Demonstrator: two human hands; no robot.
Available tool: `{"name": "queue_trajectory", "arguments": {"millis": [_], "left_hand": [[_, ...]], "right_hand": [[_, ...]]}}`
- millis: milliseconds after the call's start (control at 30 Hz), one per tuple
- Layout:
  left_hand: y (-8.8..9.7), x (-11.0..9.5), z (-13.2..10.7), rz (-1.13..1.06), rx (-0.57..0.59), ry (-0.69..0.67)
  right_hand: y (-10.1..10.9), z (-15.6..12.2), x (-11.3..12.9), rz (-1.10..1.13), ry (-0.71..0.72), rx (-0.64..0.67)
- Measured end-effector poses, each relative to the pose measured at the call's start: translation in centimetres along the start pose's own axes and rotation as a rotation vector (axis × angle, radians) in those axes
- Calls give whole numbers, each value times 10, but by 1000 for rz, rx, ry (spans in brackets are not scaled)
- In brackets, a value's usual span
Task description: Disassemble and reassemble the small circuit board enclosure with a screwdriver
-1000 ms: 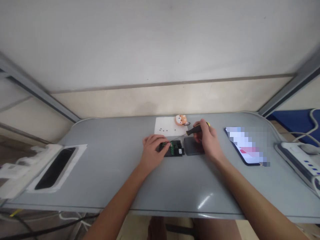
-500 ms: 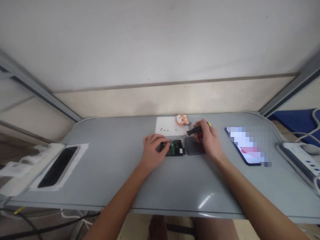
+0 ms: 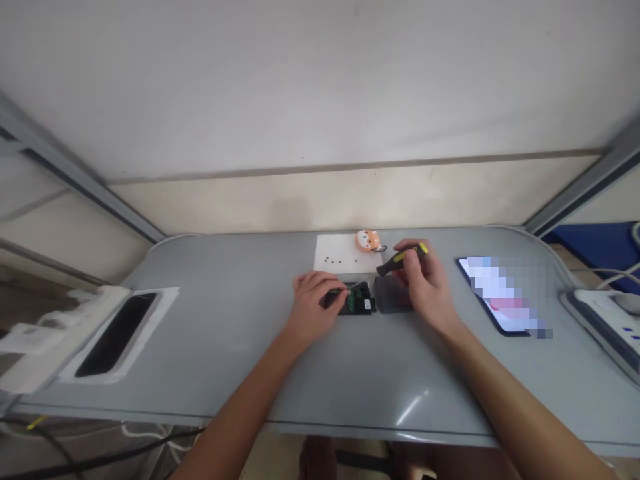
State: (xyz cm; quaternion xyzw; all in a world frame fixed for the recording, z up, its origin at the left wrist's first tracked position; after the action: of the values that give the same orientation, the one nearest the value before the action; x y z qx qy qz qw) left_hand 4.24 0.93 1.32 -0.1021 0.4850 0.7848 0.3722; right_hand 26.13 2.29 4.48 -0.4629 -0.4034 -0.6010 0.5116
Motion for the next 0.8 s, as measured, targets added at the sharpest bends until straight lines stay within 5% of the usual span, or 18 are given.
{"name": "queue_trajectory", "arguments": {"millis": [433,800], "left_hand": [[-1,1,0,-59,153,75],[-8,-4,-3,58,341,-57]], "right_hand": [[3,4,-8,-43,-81,-80],[4,-1,-2,-307,80,-18]]}}
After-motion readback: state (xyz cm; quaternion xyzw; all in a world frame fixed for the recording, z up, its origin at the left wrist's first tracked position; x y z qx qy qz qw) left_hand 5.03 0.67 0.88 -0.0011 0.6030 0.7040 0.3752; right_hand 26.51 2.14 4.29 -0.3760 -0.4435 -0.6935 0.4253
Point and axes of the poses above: each hand's wrist, its own z-axis towards the middle knuckle, its own y-axis out of the back of the hand, x = y × z, the point moved 3 cm from there along z, towards the middle knuckle
